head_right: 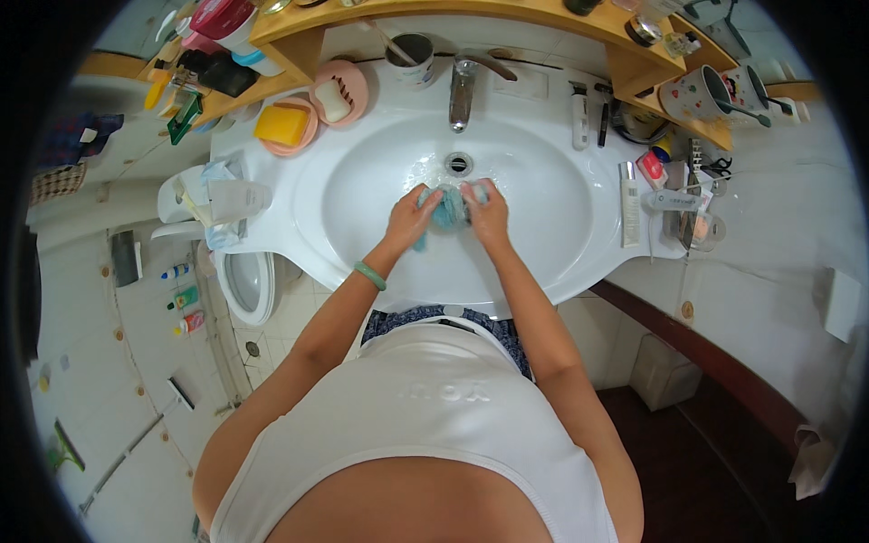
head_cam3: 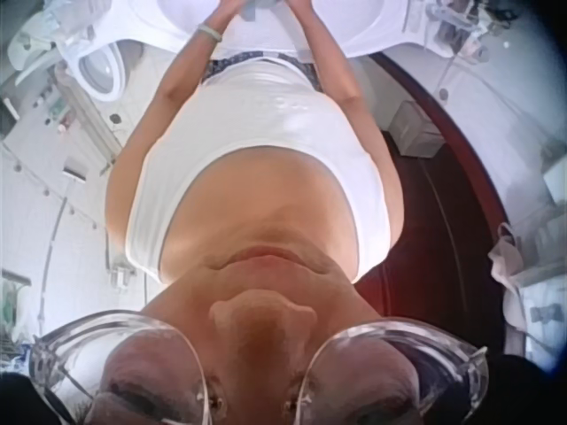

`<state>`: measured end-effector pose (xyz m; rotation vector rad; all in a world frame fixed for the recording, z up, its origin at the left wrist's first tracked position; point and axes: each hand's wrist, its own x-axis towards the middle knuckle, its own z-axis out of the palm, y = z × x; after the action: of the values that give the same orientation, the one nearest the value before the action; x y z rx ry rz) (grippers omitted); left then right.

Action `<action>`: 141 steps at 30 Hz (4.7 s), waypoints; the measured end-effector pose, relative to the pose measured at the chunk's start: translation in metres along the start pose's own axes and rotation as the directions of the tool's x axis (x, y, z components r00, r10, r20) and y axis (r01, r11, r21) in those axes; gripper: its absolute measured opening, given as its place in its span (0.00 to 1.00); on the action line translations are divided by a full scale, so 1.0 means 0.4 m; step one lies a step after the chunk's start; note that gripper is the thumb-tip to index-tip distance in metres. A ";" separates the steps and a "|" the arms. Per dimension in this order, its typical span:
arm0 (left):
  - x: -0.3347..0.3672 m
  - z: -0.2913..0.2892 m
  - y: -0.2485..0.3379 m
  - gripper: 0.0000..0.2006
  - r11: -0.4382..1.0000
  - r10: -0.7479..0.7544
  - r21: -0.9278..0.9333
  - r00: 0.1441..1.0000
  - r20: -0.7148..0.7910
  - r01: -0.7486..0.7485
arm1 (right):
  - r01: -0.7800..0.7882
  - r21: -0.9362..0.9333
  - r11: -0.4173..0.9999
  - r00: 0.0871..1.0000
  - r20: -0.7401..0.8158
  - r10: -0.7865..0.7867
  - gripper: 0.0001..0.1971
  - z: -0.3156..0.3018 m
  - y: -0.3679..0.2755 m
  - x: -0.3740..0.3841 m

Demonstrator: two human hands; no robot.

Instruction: The person scrubs the inside of a white bathroom sink using a yellow sponge and a blue cloth. They then rinse the cloth under running water from the faucet and wring it out. The person continues to wipe the sink basin with the damp cloth before leaving the area.

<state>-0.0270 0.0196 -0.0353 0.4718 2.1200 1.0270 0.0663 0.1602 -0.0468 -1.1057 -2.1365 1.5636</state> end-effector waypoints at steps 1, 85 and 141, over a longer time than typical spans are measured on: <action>-0.013 -0.007 -0.013 0.11 0.978 0.155 0.153 0.983 -0.100 -0.139 | 0.023 0.019 1.000 1.000 -0.013 -0.023 0.15 -0.015 0.061 0.004; 0.003 -0.093 -0.109 0.17 0.980 0.113 -0.188 0.960 0.255 -0.066 | 0.287 -0.235 0.929 0.828 0.549 -0.117 0.11 -0.135 0.020 0.051; 0.036 0.152 -0.072 0.13 0.078 -0.358 -0.920 0.872 0.333 0.383 | 0.130 -0.609 0.783 0.987 0.157 -0.041 0.25 0.072 -0.107 -0.103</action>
<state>0.0078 0.0421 -0.0902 -0.7220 0.9610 1.7448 0.0587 0.1057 -0.0105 -1.0638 -2.8603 0.9162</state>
